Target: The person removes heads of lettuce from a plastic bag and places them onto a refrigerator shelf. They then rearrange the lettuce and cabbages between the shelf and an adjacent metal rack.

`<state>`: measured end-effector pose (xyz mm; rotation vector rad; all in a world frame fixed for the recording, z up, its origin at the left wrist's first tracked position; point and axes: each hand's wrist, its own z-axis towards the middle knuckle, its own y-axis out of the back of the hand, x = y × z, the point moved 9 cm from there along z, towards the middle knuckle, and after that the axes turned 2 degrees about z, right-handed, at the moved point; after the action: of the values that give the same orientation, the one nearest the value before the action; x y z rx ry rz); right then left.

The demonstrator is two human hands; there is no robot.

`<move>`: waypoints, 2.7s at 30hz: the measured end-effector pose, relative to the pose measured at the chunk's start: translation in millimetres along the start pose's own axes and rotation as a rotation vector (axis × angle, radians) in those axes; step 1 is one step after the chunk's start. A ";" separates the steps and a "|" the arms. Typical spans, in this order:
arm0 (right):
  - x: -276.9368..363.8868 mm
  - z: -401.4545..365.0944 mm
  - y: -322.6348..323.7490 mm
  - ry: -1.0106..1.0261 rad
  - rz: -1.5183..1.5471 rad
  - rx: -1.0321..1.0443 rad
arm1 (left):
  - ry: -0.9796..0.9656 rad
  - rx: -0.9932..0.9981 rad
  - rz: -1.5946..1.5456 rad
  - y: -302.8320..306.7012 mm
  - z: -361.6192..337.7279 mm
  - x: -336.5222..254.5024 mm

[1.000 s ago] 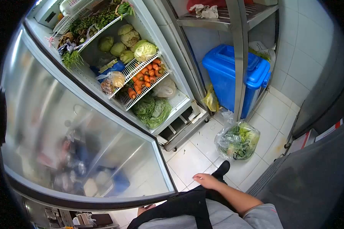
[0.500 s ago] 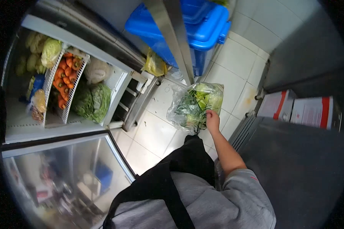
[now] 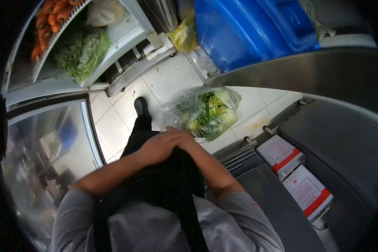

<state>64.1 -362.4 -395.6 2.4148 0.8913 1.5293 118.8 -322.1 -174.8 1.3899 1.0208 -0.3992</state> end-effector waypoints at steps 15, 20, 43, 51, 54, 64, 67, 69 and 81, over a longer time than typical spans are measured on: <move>-186.1 21.5 129.1 -0.671 -0.840 -0.008 | 0.128 0.416 0.619 -138.2 81.5 191.0; -198.4 -6.8 146.8 -0.893 -1.005 0.013 | -0.134 0.348 0.561 -134.5 75.6 161.9; 64.9 -75.7 175.9 -0.478 0.045 -0.361 | 0.690 0.114 -1.887 -132.5 74.8 150.6; -222.8 -6.8 136.8 -0.633 -0.037 -0.571 | 0.876 0.303 -2.005 -106.4 15.5 197.7; -233.3 40.6 158.0 -0.567 -0.324 -0.831 | 0.838 0.248 -2.171 -90.8 -9.2 216.6; -266.2 55.6 159.2 -1.161 -0.089 -0.631 | 0.851 0.017 -2.051 -36.8 -71.3 244.7; -267.7 47.5 155.5 -1.208 -0.024 -0.606 | 0.898 0.061 -1.995 -38.9 -75.0 243.5; -277.9 53.7 162.1 -1.260 -0.250 -0.670 | 0.933 0.061 -1.989 -43.3 -78.6 245.1; -231.3 -9.4 150.0 -0.571 0.572 -1.112 | 0.882 0.074 -1.921 -41.9 -90.9 249.3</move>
<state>45.9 -613.8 -507.4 2.0024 -0.6625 0.8894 189.5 -166.2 -381.9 0.0881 2.9199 -1.1979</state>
